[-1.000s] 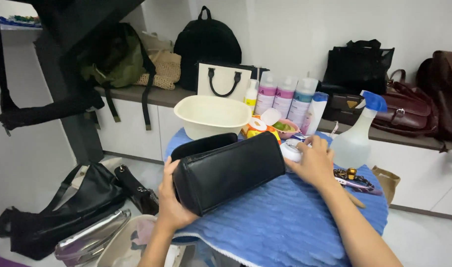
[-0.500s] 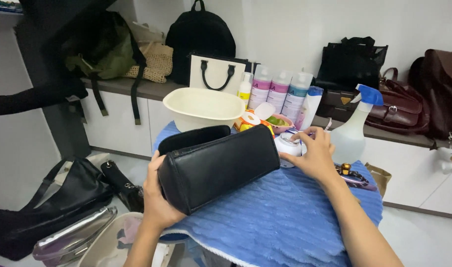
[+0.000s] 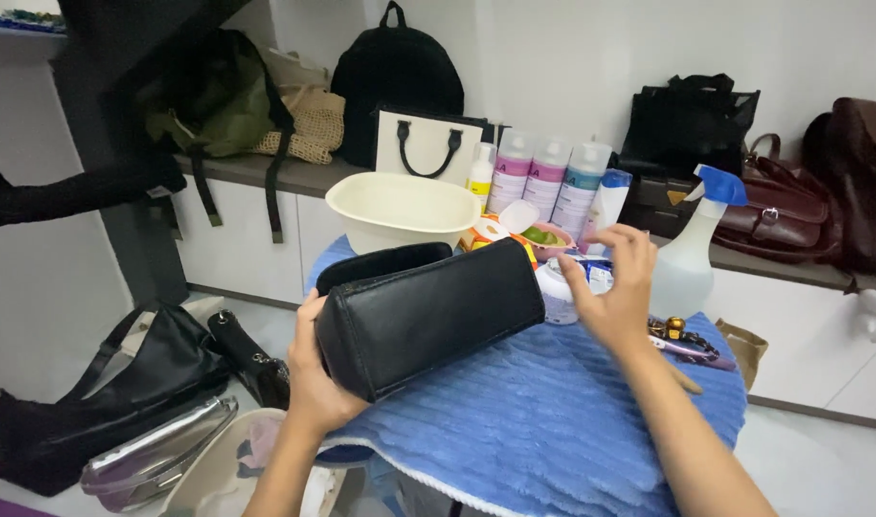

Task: Cleaning and inspecting a small black leather bag on a workspace with various cleaning supplies.

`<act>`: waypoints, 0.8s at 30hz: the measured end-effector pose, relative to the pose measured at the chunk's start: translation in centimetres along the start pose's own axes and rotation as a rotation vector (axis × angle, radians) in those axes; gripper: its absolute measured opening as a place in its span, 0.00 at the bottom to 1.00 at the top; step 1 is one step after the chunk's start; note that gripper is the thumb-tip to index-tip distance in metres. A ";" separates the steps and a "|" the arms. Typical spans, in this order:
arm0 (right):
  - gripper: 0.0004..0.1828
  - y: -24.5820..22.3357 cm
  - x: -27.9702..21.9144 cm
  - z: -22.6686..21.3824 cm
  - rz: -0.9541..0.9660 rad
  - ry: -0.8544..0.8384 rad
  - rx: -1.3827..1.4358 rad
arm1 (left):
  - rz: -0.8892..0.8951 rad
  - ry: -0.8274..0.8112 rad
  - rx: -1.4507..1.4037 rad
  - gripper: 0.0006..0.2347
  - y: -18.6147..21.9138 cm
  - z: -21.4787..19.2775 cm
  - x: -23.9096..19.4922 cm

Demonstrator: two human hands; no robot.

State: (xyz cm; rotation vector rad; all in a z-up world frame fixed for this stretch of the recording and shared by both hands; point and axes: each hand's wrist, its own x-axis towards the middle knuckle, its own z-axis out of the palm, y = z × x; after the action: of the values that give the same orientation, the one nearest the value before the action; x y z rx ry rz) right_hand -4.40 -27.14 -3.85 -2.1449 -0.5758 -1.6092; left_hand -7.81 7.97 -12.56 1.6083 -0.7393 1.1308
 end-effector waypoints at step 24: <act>0.49 -11.7 -2.0 0.9 -0.025 -0.526 -0.079 | -0.027 0.016 -0.024 0.34 -0.3 0.3 0.0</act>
State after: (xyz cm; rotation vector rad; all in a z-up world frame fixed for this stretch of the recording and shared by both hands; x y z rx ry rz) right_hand -10.54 -17.00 -5.24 -2.6421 -0.7009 -1.0816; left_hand -7.41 7.79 -12.68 1.5830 -0.7156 1.1106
